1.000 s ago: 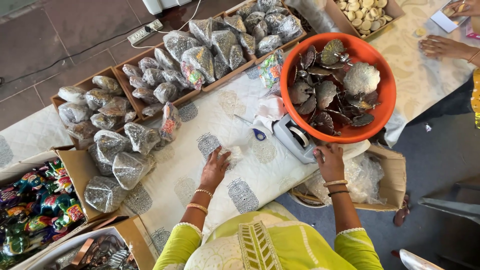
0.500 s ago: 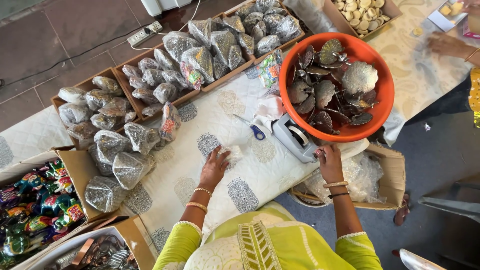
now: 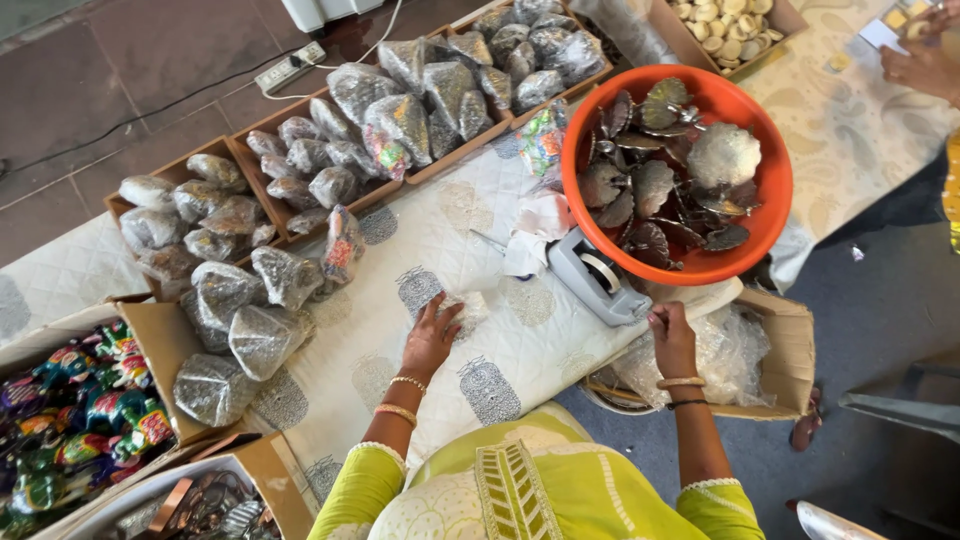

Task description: The person wraps decorative metal figurines in bubble wrap at a work table, folding the plastic around each item and pressing the wrap closed. Wrapped pieces are placed into cardboard trays alongside other already wrapped items, and a tape dispenser sits nearby on the table.

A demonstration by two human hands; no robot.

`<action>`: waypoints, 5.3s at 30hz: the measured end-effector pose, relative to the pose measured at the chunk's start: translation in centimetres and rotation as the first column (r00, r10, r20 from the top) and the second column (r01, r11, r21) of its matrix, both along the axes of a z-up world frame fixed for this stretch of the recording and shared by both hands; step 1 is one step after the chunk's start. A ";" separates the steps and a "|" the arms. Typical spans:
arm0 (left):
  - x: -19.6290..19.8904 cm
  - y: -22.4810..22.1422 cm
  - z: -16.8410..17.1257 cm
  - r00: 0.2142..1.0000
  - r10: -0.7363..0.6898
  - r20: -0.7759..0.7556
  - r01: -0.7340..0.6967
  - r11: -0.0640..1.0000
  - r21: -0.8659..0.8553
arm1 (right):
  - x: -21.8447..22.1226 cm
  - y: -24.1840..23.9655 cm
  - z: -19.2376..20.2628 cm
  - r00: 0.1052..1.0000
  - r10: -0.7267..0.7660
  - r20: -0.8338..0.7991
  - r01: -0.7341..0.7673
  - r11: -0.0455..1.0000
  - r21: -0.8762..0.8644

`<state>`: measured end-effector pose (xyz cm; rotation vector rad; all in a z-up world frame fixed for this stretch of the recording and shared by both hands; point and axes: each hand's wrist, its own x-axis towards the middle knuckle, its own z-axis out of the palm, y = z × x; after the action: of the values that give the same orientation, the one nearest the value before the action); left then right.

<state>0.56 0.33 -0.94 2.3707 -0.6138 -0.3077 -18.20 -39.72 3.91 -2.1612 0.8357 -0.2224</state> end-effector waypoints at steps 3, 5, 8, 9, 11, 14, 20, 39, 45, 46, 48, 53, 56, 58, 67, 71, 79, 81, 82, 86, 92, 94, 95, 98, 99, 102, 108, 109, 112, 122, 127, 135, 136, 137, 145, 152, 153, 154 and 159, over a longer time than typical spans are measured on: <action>-0.2 0.3 -0.7 0.999 -0.002 0.041 0.004 1.000 -0.030 | -1.0 0.0 -1.1 0.997 0.023 0.073 -0.020 0.999 -0.041; -0.2 0.4 -0.7 0.999 -0.001 0.033 0.002 0.999 -0.034 | -1.3 0.0 -3.6 0.991 0.004 0.137 -0.013 0.998 0.068; -0.1 0.4 -0.6 1.000 -0.018 0.017 0.018 0.999 -0.033 | -1.6 0.7 -7.0 0.951 -0.079 0.298 -0.003 0.964 0.266; 0.0 0.2 -0.5 0.999 -0.033 0.011 0.033 0.999 -0.026 | -1.6 1.0 -8.0 0.909 -0.139 0.392 -0.010 0.935 0.354; -0.1 0.2 -0.2 0.999 -0.029 -0.014 0.029 1.000 0.000 | -1.8 3.4 -9.0 0.889 -0.231 0.396 0.038 0.898 0.438; 0.0 0.1 -0.1 0.999 -0.031 -0.028 0.031 0.999 0.014 | -2.9 5.5 -12.8 0.863 -0.312 0.398 0.112 0.885 0.451; 0.2 0.1 0.0 0.999 -0.031 -0.040 0.031 1.000 0.001 | 1.6 14.3 -8.3 0.974 0.080 0.213 -0.151 0.926 0.345; 0.0 0.2 1.3 0.999 -0.039 -0.018 0.039 0.999 0.003 | 14.0 25.5 -6.3 0.968 0.209 0.142 -0.231 0.959 0.164; -0.1 0.2 1.8 0.999 -0.044 -0.001 0.044 0.999 -0.003 | 14.4 25.7 -4.5 0.976 0.216 -0.034 -0.215 0.975 0.050; -0.2 0.2 2.0 0.999 -0.043 -0.002 0.043 0.999 -0.003 | 14.2 25.5 -5.1 0.975 0.218 -0.035 -0.216 0.975 0.051; 0.2 0.2 2.4 0.998 -0.052 -0.017 0.053 0.998 0.022 | 14.6 25.0 -6.1 0.960 0.279 0.014 -0.279 0.960 -0.014; 0.3 0.2 1.7 0.999 -0.037 -0.037 0.037 0.999 -0.001 | 14.7 24.0 -5.0 0.926 0.358 -0.120 -0.367 0.928 -0.062; 0.5 0.0 1.5 0.999 -0.028 -0.040 0.028 1.000 -0.006 | 15.2 23.1 -5.1 0.896 0.415 -0.161 -0.428 0.902 -0.054; 0.2 0.2 1.3 0.998 -0.034 -0.059 0.035 0.999 0.019 | 15.3 22.4 -5.1 0.891 0.435 -0.133 -0.439 0.898 -0.004; 0.4 0.0 1.2 0.998 0.000 -0.064 0.001 1.000 0.006 | 18.1 21.5 -3.5 0.775 0.548 -0.315 -0.547 0.831 0.101; 0.5 0.1 1.5 0.999 0.008 -0.051 -0.010 0.999 -0.035 | 18.2 21.2 -2.9 0.761 0.579 -0.292 -0.581 0.809 0.091; 1.5 0.2 -1.8 0.996 0.022 -0.086 -0.036 0.986 -0.164 | 14.8 19.5 -4.5 0.906 0.423 0.011 -0.413 0.880 0.233; 1.8 0.0 -2.6 0.991 0.060 -0.118 -0.087 0.969 -0.232 | 14.1 20.1 -2.1 0.660 0.742 0.119 -0.614 0.624 -0.484; 2.0 0.0 -2.6 0.992 0.060 -0.115 -0.085 0.969 -0.231 | 14.2 20.5 -1.6 0.661 0.741 0.121 -0.612 0.625 -0.485; 2.4 0.3 -2.2 0.962 0.076 -0.261 -0.159 0.937 -0.312 | 14.6 20.6 -3.6 0.617 0.772 0.153 -0.687 0.623 -0.375; 2.9 1.6 0.4 0.607 0.015 -0.794 -0.480 0.804 -0.352 | 15.9 17.0 -9.5 0.812 0.567 0.140 -0.581 0.758 0.297; 2.5 1.7 2.0 0.651 0.041 -0.758 -0.441 0.833 -0.334 | 15.7 16.7 -10.2 0.800 0.565 0.200 -0.595 0.706 0.385; 2.6 1.5 2.6 0.686 -0.028 -0.727 -0.409 0.811 -0.418 | 15.8 16.9 -9.9 0.812 0.546 0.207 -0.572 0.672 0.470; 2.5 0.6 3.2 0.652 -0.152 -0.743 -0.405 0.758 -0.511 | 15.8 17.6 -8.3 0.821 0.536 0.196 -0.541 0.620 0.568; 2.4 0.1 3.1 0.583 -0.212 -0.784 -0.437 0.732 -0.523 | 15.9 17.7 -7.8 0.818 0.545 0.183 -0.536 0.610 0.583; 2.1 -0.3 1.2 0.524 -0.256 -0.812 -0.554 0.622 -0.553 | 15.7 17.6 -7.9 0.843 0.507 0.178 -0.507 0.642 0.575; 2.1 0.2 0.0 0.507 -0.182 -0.842 -0.694 0.493 -0.524 | 14.4 15.6 -7.2 0.929 0.309 0.204 -0.371 0.777 0.508; 2.2 0.2 0.4 0.511 -0.185 -0.840 -0.688 0.497 -0.528 | 13.7 14.5 -8.6 0.930 0.303 0.210 -0.369 0.780 0.506; 2.5 0.4 1.3 0.526 -0.158 -0.836 -0.692 0.492 -0.529 | 12.1 12.6 -10.2 0.764 0.603 0.231 -0.543 0.793 -0.275; 5.4 0.8 2.3 0.548 -0.025 -0.836 -0.666 0.591 -0.455 | 11.9 12.9 -7.6 0.680 0.732 -0.041 -0.676 0.604 -0.422; 8.2 -1.7 3.9 0.565 -0.074 -0.822 -0.652 0.570 -0.499 | 11.8 12.7 -8.0 0.686 0.726 -0.047 -0.676 0.612 -0.410; 14.9 -8.3 -0.6 0.722 -0.190 -0.666 -0.525 0.476 -0.705 | 11.9 12.7 -8.7 0.684 0.721 -0.109 -0.700 0.607 -0.377; 15.8 -9.5 -0.8 0.720 -0.196 -0.666 -0.521 0.481 -0.705 | 12.0 12.6 -8.7 0.690 0.715 -0.109 -0.695 0.612 -0.377; 16.7 -10.5 -1.0 0.764 -0.156 -0.626 -0.471 0.528 -0.707 | 12.0 12.6 -8.8 0.683 0.720 -0.121 -0.706 0.609 -0.362; 22.0 -18.6 -0.1 0.938 0.004 -0.347 -0.231 0.754 -0.615 | 12.0 12.7 -7.9 0.673 0.723 -0.156 -0.727 0.609 -0.318; 23.9 -22.1 2.4 0.998 0.028 -0.055 -0.054 0.838 -0.543 | 11.9 12.4 -8.3 0.667 0.727 -0.165 -0.736 0.608 -0.297; 24.1 -22.3 2.7 0.992 0.013 -0.123 -0.078 0.841 -0.535 | 11.8 12.5 -8.4 0.660 0.731 -0.173 -0.743 0.604 -0.288; 24.3 -22.4 2.4 0.993 0.010 -0.122 -0.074 0.842 -0.535 | 11.8 12.4 -8.6 0.663 0.728 -0.172 -0.741 0.606 -0.289; 25.6 -23.2 3.8 0.995 0.039 -0.089 -0.077 0.880 -0.469 | 11.7 12.3 -9.3 0.658 0.733 -0.169 -0.746 0.607 -0.274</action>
<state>26.20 -22.82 2.82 1.8916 -0.5112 -0.1931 -6.49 -27.40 -5.36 -2.6350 -0.1717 0.1314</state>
